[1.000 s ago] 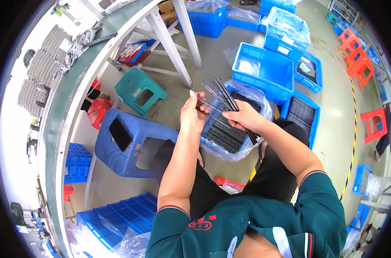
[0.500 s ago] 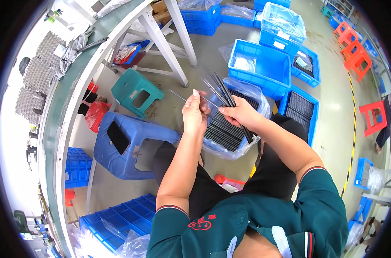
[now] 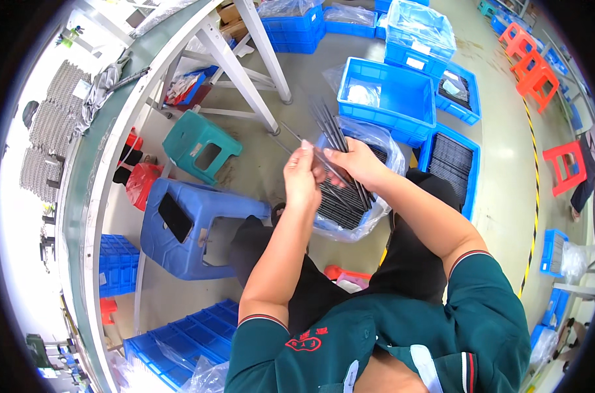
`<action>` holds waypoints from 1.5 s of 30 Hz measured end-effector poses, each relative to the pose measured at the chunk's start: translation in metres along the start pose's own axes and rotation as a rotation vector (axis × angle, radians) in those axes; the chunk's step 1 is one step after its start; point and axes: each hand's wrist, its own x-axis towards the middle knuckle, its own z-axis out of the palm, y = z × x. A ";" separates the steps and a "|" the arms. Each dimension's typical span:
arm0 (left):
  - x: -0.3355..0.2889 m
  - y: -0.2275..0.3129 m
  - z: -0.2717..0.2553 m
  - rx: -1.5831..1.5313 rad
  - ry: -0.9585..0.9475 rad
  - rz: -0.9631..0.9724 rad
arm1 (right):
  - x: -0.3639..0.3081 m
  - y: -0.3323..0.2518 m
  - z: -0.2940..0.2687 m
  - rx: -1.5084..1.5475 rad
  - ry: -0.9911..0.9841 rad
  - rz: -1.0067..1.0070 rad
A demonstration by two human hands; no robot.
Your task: Sorting and arranging thin metal rods into a specialized storage tray.
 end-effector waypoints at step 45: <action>-0.019 0.018 -0.013 0.050 -0.371 -0.547 | 0.024 -0.004 -0.009 -0.498 -0.009 -0.086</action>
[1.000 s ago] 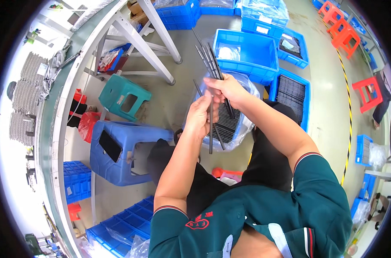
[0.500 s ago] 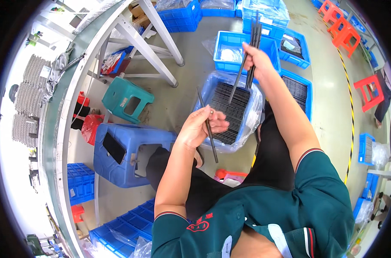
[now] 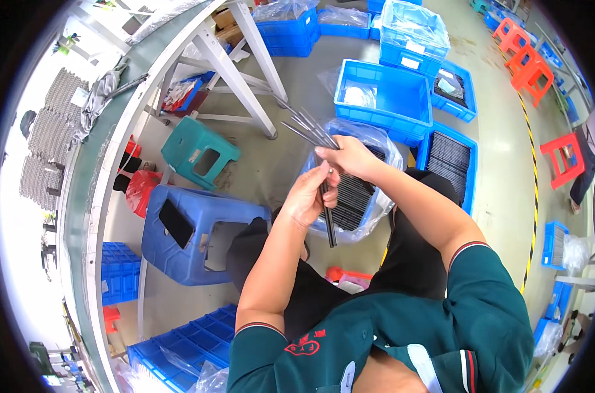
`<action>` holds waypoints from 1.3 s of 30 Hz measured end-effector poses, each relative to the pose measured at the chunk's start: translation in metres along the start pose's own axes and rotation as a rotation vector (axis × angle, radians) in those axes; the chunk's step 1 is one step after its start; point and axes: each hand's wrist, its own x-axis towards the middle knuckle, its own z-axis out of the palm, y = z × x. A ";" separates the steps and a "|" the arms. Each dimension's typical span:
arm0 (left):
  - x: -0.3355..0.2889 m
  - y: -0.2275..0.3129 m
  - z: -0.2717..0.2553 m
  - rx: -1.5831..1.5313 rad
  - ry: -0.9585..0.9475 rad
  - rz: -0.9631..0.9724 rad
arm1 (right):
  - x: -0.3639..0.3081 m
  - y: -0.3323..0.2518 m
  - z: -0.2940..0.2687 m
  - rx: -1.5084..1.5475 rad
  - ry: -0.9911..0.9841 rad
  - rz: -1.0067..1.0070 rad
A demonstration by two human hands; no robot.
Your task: Sorting and arranging thin metal rods into a specialized storage tray.
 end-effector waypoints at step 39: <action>0.023 0.011 0.005 0.137 0.508 0.671 | -0.033 -0.012 -0.004 0.613 -0.323 0.315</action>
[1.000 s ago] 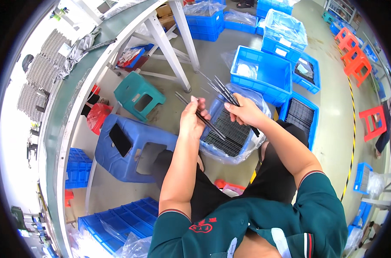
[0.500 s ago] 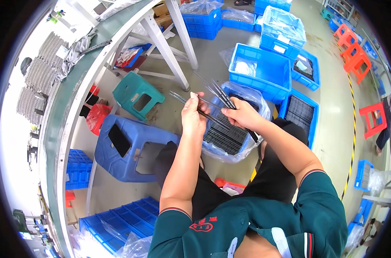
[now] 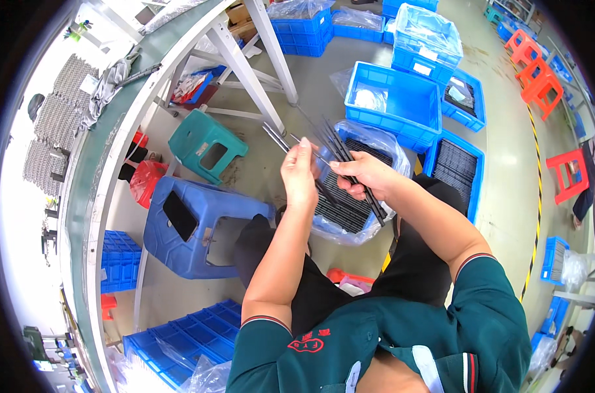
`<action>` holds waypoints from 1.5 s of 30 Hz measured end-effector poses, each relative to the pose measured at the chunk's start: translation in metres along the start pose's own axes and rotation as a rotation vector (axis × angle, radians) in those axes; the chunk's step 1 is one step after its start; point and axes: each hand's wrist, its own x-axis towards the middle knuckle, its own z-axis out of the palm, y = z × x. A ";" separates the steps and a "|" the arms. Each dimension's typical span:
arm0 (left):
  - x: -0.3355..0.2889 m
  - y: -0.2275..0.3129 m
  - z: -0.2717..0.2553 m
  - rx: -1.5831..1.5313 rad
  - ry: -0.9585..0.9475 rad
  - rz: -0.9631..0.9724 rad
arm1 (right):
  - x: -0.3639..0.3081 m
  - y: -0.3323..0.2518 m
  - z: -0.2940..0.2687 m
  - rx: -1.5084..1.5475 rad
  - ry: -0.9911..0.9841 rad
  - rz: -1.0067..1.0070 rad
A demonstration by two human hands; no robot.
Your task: Sorting and arranging thin metal rods into a specialized storage tray.
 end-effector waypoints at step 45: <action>-0.023 -0.007 -0.001 -0.247 -0.549 -0.701 | 0.034 -0.003 -0.023 -0.824 0.304 -0.357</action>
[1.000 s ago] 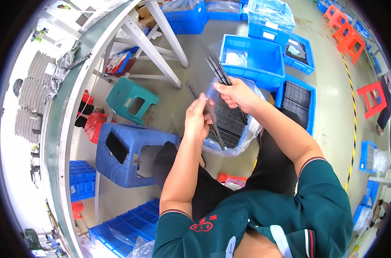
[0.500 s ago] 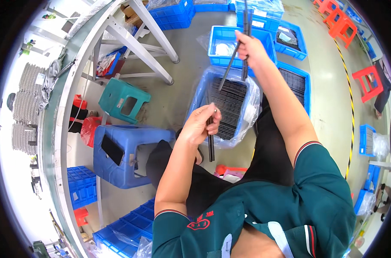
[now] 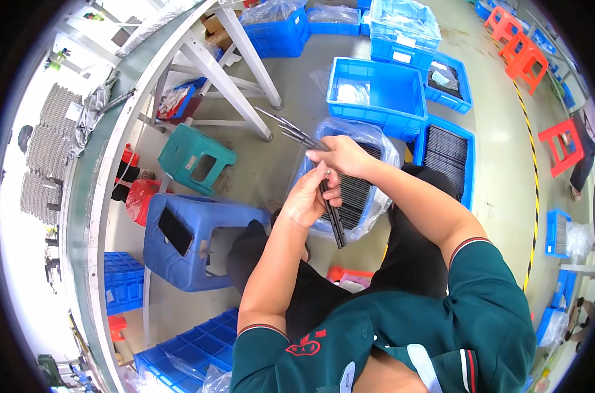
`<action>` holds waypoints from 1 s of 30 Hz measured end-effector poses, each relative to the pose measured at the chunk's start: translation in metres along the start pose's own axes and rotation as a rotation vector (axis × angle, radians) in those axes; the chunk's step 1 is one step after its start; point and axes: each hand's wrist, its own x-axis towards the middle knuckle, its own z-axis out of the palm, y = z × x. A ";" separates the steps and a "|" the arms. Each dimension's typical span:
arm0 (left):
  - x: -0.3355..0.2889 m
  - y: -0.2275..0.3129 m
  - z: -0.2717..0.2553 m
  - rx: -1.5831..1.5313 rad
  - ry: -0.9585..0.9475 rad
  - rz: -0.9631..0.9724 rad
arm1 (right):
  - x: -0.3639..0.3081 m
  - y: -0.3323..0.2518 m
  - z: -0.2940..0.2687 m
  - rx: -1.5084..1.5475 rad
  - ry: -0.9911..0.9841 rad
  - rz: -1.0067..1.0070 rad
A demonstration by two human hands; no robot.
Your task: Sorting and arranging thin metal rods into a specialized storage tray.
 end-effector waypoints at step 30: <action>-0.016 0.060 -0.031 -0.202 0.451 0.660 | -0.052 -0.023 -0.008 0.571 -0.617 0.253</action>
